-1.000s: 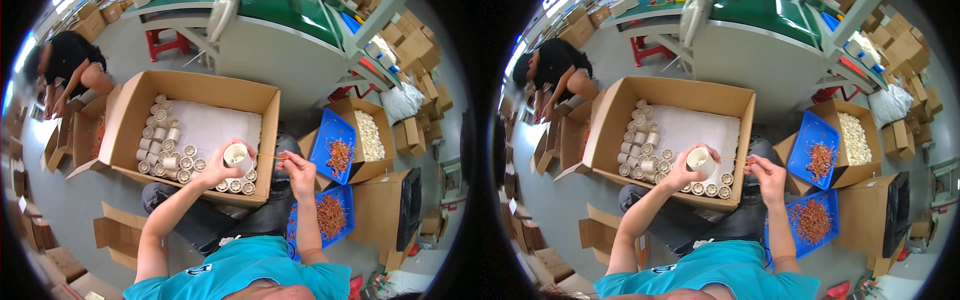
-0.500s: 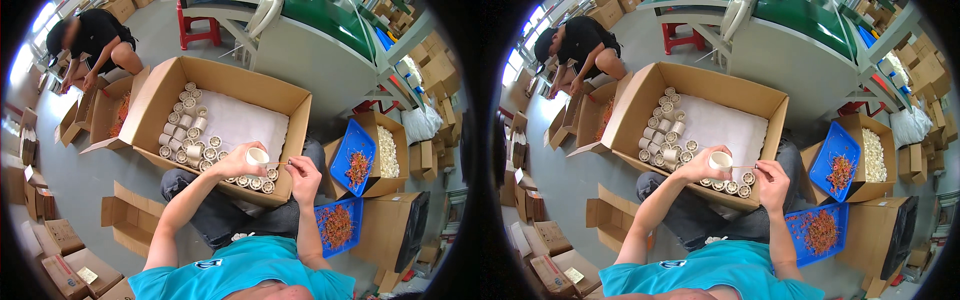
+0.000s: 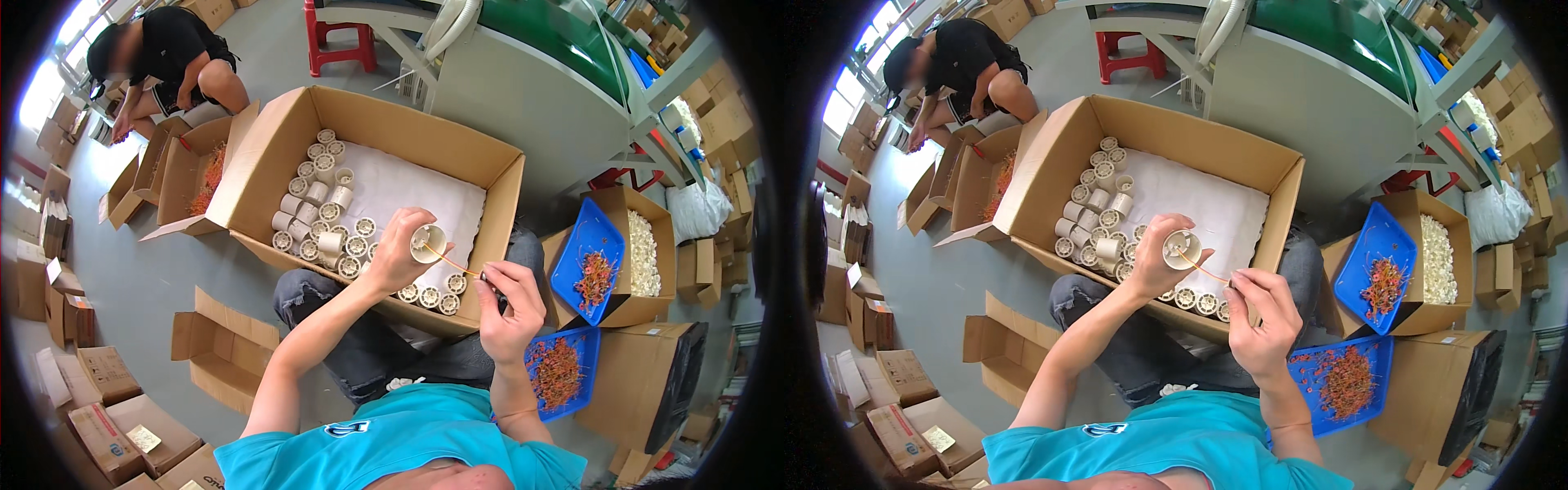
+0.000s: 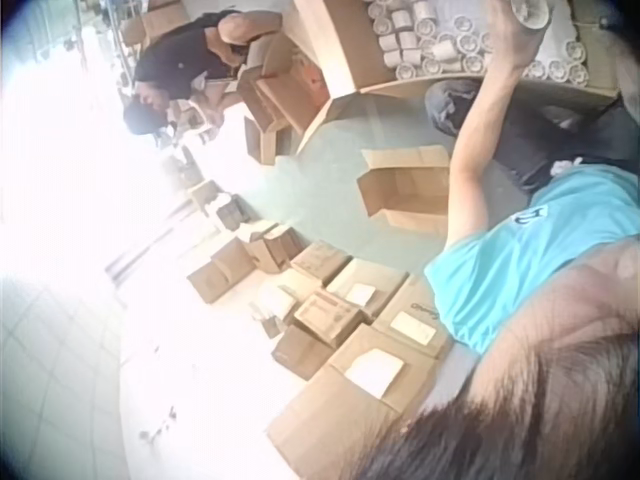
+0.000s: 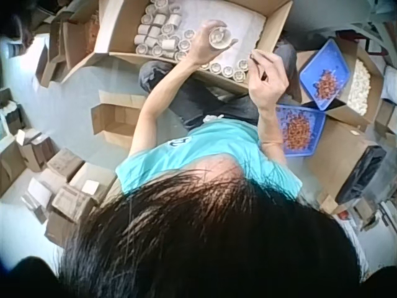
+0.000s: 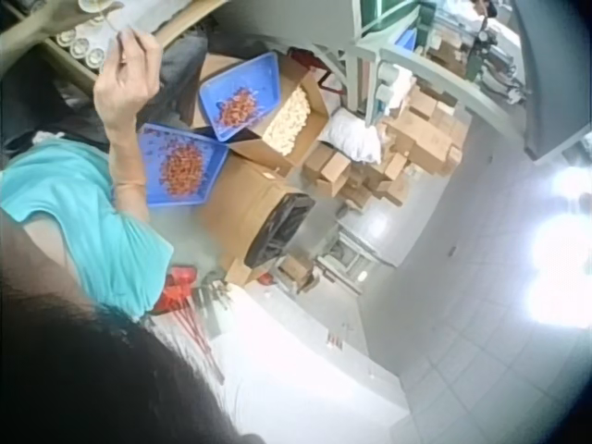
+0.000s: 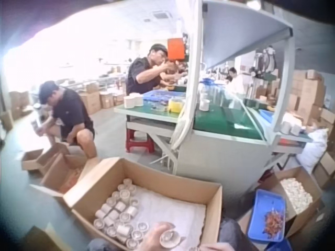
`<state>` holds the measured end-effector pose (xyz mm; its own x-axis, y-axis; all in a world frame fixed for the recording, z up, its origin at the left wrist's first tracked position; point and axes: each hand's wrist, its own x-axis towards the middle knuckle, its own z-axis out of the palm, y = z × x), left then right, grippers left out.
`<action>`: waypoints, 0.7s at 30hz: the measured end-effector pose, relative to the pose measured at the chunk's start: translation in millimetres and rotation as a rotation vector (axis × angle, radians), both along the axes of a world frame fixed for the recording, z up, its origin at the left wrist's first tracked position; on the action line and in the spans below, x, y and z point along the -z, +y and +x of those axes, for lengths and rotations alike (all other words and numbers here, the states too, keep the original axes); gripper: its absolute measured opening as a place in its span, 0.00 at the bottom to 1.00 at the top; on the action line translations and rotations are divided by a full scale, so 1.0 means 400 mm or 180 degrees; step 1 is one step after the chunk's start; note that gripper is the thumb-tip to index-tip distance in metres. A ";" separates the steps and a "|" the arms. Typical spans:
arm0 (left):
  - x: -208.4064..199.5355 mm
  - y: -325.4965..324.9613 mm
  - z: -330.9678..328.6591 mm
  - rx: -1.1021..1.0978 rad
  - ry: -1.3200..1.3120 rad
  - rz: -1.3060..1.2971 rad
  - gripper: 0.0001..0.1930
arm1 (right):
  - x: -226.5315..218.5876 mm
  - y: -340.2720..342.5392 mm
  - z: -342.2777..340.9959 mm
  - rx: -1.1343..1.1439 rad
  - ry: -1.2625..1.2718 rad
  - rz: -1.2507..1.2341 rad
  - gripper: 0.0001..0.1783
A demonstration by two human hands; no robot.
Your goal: The person is placing small components into white cylindrical containers within a cardboard box.
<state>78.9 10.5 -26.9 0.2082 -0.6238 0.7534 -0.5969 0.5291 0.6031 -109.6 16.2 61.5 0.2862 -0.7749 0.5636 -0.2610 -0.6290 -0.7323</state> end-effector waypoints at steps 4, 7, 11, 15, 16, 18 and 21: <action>0.002 -0.002 0.003 -0.0073 -0.0156 -0.0092 0.31 | 0.017 0.007 0.011 -0.0035 -0.0024 0.0116 0.12; -0.003 0.003 0.000 -0.0073 -0.0222 -0.0082 0.30 | 0.024 0.010 0.017 -0.0019 0.0009 0.0192 0.11; -0.005 0.004 -0.004 -0.0027 -0.0273 -0.0067 0.30 | 0.025 0.010 0.021 0.0092 0.0069 0.0187 0.11; 0.002 0.003 -0.002 -0.0089 -0.0412 -0.0067 0.28 | 0.026 0.013 0.026 0.0099 0.0066 0.0201 0.10; 0.003 0.003 0.000 -0.0120 -0.0474 -0.0049 0.27 | 0.028 0.013 0.028 0.0100 0.0053 0.0209 0.10; -0.013 0.008 -0.001 -0.0051 -0.0623 0.0000 0.27 | 0.037 0.007 0.036 0.0035 0.0158 0.0220 0.11; -0.013 0.012 -0.009 0.0073 -0.0825 0.0101 0.27 | 0.056 -0.008 0.057 0.0002 0.0381 0.0182 0.12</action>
<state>75.2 15.3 -21.6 -0.0037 -0.6503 0.7597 -0.7219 0.5275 0.4480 -87.0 13.2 39.0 0.3482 -0.8050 0.4804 -0.3490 -0.5869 -0.7306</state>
